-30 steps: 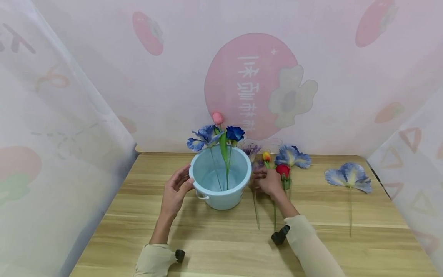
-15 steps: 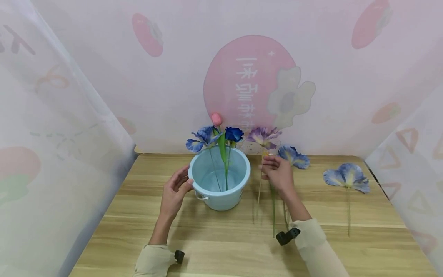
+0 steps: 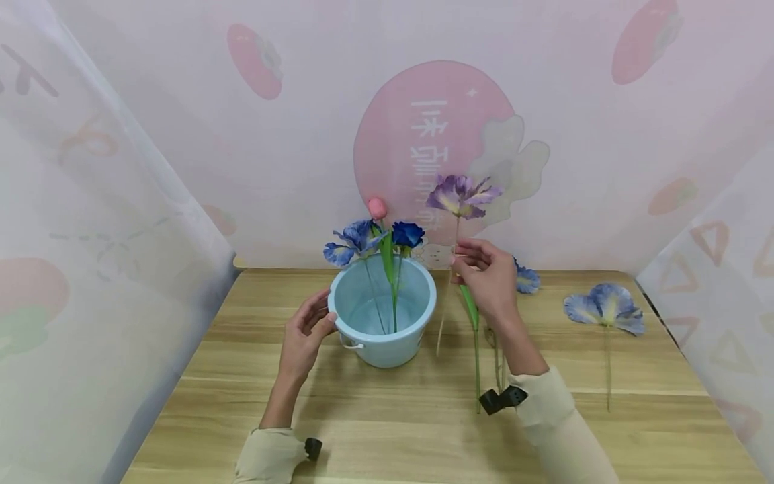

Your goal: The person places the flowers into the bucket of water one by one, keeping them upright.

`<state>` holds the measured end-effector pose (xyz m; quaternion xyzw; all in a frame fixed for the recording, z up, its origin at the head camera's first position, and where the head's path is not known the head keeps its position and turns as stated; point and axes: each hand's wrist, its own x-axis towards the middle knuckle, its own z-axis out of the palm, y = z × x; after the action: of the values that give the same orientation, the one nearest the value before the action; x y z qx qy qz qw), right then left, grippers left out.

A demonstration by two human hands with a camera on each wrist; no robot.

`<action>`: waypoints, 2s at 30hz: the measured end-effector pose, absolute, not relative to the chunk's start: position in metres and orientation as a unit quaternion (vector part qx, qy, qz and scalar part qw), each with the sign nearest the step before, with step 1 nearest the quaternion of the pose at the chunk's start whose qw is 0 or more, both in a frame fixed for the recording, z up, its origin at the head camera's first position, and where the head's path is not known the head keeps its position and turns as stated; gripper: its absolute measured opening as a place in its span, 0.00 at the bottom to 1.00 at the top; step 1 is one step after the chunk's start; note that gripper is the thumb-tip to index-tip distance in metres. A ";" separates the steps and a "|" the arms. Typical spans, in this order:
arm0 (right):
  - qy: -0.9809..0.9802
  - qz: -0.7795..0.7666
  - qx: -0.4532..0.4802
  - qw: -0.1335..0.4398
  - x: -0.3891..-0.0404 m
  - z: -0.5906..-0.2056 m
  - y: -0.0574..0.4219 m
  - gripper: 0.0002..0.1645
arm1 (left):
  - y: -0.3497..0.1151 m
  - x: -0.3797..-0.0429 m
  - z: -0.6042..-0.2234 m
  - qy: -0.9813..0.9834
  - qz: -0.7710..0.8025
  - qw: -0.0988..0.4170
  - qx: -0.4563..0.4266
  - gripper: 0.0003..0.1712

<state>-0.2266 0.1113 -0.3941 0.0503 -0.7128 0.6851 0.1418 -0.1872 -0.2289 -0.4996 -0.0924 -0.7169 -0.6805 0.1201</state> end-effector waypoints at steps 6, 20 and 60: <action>-0.698 0.692 0.076 0.168 -0.226 -0.372 0.104 0.20 | -0.228 -0.187 -0.499 -0.719 -0.680 0.118 -0.086 0.29; -0.666 0.707 0.117 0.208 -0.235 -0.354 0.084 0.20 | -0.229 -0.188 -0.500 -0.717 -0.682 0.115 -0.085 0.29; -0.793 0.599 0.086 0.064 -0.277 -0.411 0.028 0.20 | -0.229 -0.186 -0.500 -0.714 -0.684 0.119 -0.092 0.29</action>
<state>-0.2767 0.0277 -0.4107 0.0857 -0.7934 0.5992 0.0637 -0.1864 -0.2286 -0.4996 -0.0921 -0.7142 -0.6836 0.1187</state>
